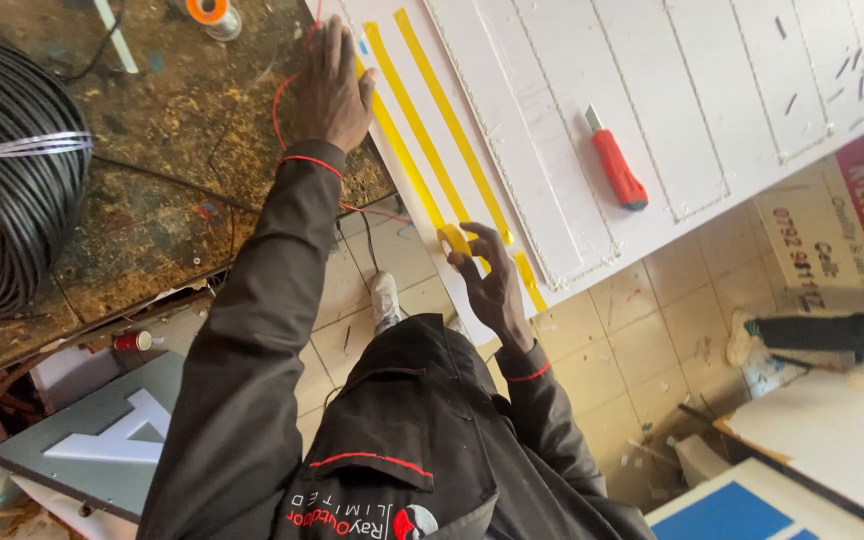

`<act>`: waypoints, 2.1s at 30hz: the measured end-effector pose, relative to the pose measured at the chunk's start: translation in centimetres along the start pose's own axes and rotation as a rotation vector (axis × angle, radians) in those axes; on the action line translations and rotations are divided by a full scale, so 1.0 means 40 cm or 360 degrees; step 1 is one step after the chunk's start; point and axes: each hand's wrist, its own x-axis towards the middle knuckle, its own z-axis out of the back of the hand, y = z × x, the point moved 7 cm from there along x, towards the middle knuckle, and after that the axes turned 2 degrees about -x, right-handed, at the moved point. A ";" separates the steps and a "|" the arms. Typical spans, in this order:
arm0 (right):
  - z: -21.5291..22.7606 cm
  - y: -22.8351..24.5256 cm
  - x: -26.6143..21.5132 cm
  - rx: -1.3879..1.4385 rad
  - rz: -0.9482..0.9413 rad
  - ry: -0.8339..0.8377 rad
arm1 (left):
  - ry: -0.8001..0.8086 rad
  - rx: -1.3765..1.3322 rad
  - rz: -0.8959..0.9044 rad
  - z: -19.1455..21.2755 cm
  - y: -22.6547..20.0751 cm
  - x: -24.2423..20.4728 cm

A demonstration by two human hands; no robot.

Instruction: The person applies strips of yellow tape to a white board that has LED light strips attached. They use a utility knife to cut the tape at specific intervals and then press the tape down firmly along the board's surface.

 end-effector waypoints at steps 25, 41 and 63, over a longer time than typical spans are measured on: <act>0.109 -0.047 -0.185 0.0099 -0.0142 0.0335 | 0.0592 0.0226 0.0108 0.056 -0.259 -0.215; 0.151 0.005 -0.238 0.0028 0.0026 0.0304 | 0.0572 0.0165 0.0133 0.013 -0.329 -0.339; 0.217 -0.162 -0.438 0.0143 -0.0182 0.0583 | 0.0585 0.0266 0.0161 0.012 -0.378 -0.380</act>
